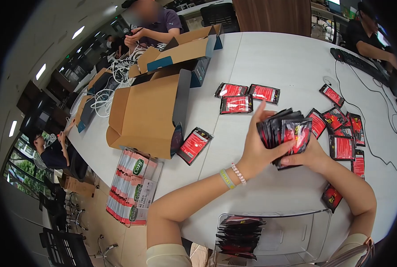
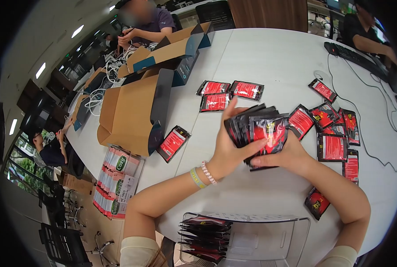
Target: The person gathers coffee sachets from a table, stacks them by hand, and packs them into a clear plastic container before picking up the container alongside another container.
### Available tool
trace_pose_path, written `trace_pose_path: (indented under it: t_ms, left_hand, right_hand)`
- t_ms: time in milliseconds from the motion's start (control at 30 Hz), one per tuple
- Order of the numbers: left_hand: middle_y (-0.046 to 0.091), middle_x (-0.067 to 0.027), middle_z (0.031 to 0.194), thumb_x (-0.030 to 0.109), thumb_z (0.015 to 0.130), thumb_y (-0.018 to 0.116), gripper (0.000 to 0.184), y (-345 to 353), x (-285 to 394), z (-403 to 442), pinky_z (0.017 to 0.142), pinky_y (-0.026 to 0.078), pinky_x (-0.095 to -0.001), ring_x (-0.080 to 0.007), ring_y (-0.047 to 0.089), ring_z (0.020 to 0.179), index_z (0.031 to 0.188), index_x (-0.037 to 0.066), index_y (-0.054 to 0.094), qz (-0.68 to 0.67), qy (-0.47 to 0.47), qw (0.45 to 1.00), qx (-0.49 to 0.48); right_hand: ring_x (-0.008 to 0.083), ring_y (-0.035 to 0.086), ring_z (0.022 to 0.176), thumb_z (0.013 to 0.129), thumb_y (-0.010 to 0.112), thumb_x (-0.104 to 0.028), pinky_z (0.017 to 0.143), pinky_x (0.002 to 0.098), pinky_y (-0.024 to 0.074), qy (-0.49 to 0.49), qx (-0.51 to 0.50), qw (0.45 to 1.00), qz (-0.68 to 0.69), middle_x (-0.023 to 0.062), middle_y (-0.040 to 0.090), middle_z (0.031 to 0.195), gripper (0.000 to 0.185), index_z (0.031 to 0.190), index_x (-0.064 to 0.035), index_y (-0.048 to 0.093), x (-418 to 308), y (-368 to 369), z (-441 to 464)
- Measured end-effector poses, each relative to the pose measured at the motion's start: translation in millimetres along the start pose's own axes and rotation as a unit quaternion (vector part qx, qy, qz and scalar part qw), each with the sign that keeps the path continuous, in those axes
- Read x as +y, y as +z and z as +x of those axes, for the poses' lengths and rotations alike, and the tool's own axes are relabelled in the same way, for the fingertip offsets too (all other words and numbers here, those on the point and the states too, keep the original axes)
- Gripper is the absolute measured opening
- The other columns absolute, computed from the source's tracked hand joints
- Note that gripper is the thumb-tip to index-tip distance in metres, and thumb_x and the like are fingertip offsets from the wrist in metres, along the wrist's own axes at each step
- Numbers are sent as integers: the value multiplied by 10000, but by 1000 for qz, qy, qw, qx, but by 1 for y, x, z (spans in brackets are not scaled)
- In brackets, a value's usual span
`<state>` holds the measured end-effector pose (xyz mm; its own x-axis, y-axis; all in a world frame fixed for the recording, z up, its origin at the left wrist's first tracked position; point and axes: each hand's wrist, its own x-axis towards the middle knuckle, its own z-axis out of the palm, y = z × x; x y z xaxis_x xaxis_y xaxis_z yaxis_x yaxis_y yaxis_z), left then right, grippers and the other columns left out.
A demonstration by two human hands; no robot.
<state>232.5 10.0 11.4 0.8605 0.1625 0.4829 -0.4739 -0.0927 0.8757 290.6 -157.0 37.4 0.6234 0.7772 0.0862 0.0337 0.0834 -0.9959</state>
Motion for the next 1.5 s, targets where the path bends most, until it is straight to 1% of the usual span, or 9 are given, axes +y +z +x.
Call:
trace_pose_path:
  t_ms: [267, 400, 633, 933, 1000, 1233, 1300, 1400, 1500]
  left_hand:
    - [470, -150, 1251, 46, 831, 672, 759, 17, 4, -7, 1000, 381, -359, -192, 499, 1148, 1398, -3, 170, 68, 95, 993, -4]
    - [400, -178, 1323, 48, 847, 651, 638, 16, 9, -8, 953, 453, -311, -180, 435, 1219, 1328, -3, 236, -42, -59, 995, -70]
    - [318, -210, 1380, 40, 855, 625, 504, 16, 1, -14, 988, 419, -373, -235, 414, 1231, 1198, 41, 254, 51, 138, 987, -63]
    - [466, -196, 1279, 268, 775, 773, 772, 10, -2, -3, 945, 460, -377, -282, 513, 1146, 1280, 31, 239, -17, -36, 999, -30]
    - [427, -164, 1325, 111, 799, 740, 721, 7, 1, -4, 961, 464, -352, -226, 510, 1158, 1320, 62, 244, -29, -64, 996, -51]
    - [480, -138, 1268, 117, 798, 744, 701, 14, 13, -12, 910, 492, -327, -200, 540, 1118, 1320, 50, 280, -23, 85, 996, 12]
    - [577, -133, 1104, 322, 780, 768, 688, 11, 11, -8, 843, 501, -282, -173, 605, 971, 1231, -4, 362, -59, -87, 994, 25]
    - [590, -96, 1010, 394, 815, 722, 580, 5, 10, -3, 788, 500, -266, -131, 596, 891, 1126, -9, 445, -126, -179, 975, 32]
    - [577, -82, 1002, 435, 831, 693, 532, 9, 14, -8, 790, 484, -259, -109, 569, 896, 1060, 4, 481, -138, -185, 973, 27]
  right_hand:
    - [164, 614, 964, 696, 797, -68, 842, 324, 503, -90, 112, 981, -131, 86, 624, 1070, 518, 1136, -5, 532, 26, -1, 0]
    - [221, 603, 1040, 681, 790, -100, 886, 345, 485, -75, 96, 983, -141, 125, 595, 1136, 774, 1300, -39, 329, 28, 1, 5]
    - [244, 652, 971, 715, 780, -57, 828, 317, 523, -310, 111, 922, -205, 128, 600, 1158, 539, 1161, -30, 479, 28, 10, 1]
    - [356, 632, 942, 622, 831, -153, 764, 388, 523, -218, 41, 895, -388, 156, 629, 1028, 706, 1201, -60, 439, 27, -10, 6]
    - [322, 644, 937, 626, 827, -122, 753, 378, 526, -201, 46, 904, -374, 144, 634, 1012, 695, 1199, -65, 438, 29, -9, 9]
    - [259, 643, 967, 629, 832, -108, 812, 356, 512, -143, 51, 934, -323, 122, 633, 1035, 712, 1203, -52, 415, 7, 7, 3]
    - [283, 623, 1019, 615, 855, -133, 868, 360, 491, -86, 46, 945, -312, 145, 622, 1082, 803, 1237, -37, 357, 26, 8, 9]
    - [170, 581, 1028, 621, 864, -81, 897, 331, 477, -83, 59, 955, -278, 68, 606, 1113, 662, 1189, -37, 526, 23, 11, 5]
    - [236, 590, 1045, 620, 870, -125, 906, 349, 471, -68, 44, 961, -266, 111, 609, 1109, 784, 1239, -43, 397, 28, 10, 5]
